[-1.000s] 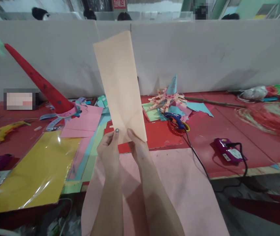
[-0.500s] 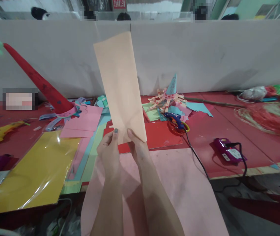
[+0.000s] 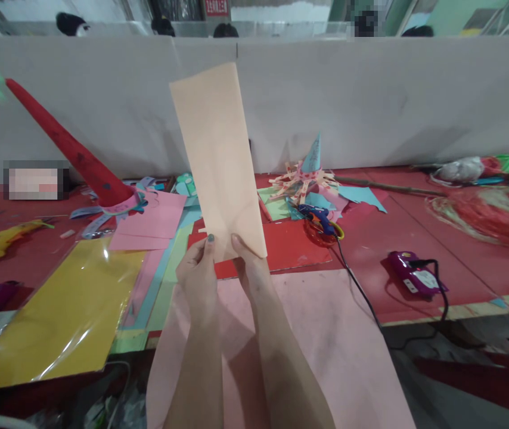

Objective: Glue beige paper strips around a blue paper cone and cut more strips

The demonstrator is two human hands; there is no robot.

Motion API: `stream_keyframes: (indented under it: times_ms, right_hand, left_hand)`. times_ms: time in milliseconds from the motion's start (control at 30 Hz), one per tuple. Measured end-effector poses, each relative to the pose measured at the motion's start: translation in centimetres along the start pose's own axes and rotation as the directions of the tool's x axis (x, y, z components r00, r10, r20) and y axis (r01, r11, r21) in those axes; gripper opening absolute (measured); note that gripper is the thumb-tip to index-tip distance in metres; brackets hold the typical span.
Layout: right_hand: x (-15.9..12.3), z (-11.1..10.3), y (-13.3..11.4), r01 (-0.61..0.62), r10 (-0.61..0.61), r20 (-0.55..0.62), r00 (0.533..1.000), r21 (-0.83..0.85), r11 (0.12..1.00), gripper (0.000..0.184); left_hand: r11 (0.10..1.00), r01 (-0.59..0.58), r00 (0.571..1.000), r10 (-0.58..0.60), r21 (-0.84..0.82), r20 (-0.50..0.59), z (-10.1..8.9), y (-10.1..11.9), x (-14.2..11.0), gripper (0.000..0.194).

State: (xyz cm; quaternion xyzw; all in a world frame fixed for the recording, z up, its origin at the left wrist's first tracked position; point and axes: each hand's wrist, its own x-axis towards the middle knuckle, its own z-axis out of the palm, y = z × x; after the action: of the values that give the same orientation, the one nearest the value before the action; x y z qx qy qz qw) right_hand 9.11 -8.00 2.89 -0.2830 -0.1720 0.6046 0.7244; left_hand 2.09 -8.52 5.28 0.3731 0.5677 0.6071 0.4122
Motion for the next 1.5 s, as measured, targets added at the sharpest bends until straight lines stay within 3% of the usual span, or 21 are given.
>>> stream_keyframes:
  times_ms: [300, 600, 733, 1000, 1167, 1267, 1367, 1500]
  right_hand:
    - [0.01, -0.06, 0.10, -0.002, 0.002, -0.009, 1.000, -0.023, 1.000, 0.044]
    - [-0.20, 0.23, 0.17, -0.005, 0.006, 0.017, 1.000, -0.063, 0.998, 0.041]
    - [-0.29, 0.39, 0.13, 0.005, -0.005, 0.007, 1.000, -0.079, 0.997, 0.040]
    - [-0.16, 0.01, 0.28, 0.052, -0.049, 0.023, 0.999, -0.172, 0.984, 0.026]
    - [-0.09, 0.05, 0.53, 0.061, -0.068, -0.029, 0.997, -0.199, 0.978, 0.027]
    - [-0.16, 0.24, 0.52, 0.105, -0.138, -0.099, 0.985, -0.285, 0.953, 0.027]
    - [-0.26, 0.32, 0.31, 0.118, -0.220, -0.164, 0.962, -0.477, 0.871, 0.022]
    - [-0.22, 0.00, 0.16, 0.128, -0.240, -0.132, 0.962, -0.557, 0.820, 0.029]
  left_hand:
    - [1.000, 0.011, 1.000, -0.011, -0.003, 0.021, -0.05, 0.27, -0.16, 0.022]
    - [0.990, -0.138, 0.980, 0.137, 0.004, -0.145, 0.18, -0.56, 0.27, 0.022]
    - [0.984, -0.169, 0.974, 0.175, 0.051, -0.145, 0.00, -0.42, 0.24, 0.019]
    - [0.999, -0.047, 0.987, 0.047, 0.009, -0.150, 0.20, -0.31, 0.47, 0.019]
    - [0.990, -0.138, 0.978, 0.141, 0.029, -0.156, 0.17, -0.39, 0.40, 0.016]
    - [0.977, -0.207, 0.966, 0.212, 0.048, -0.150, 0.09, -0.36, 0.21, 0.015]
    - [0.973, -0.228, 0.962, 0.229, 0.023, -0.151, -0.01, -0.37, 0.20, 0.015]
    - [0.976, -0.218, 0.967, 0.217, 0.008, -0.133, -0.20, -0.68, 0.58, 0.017]
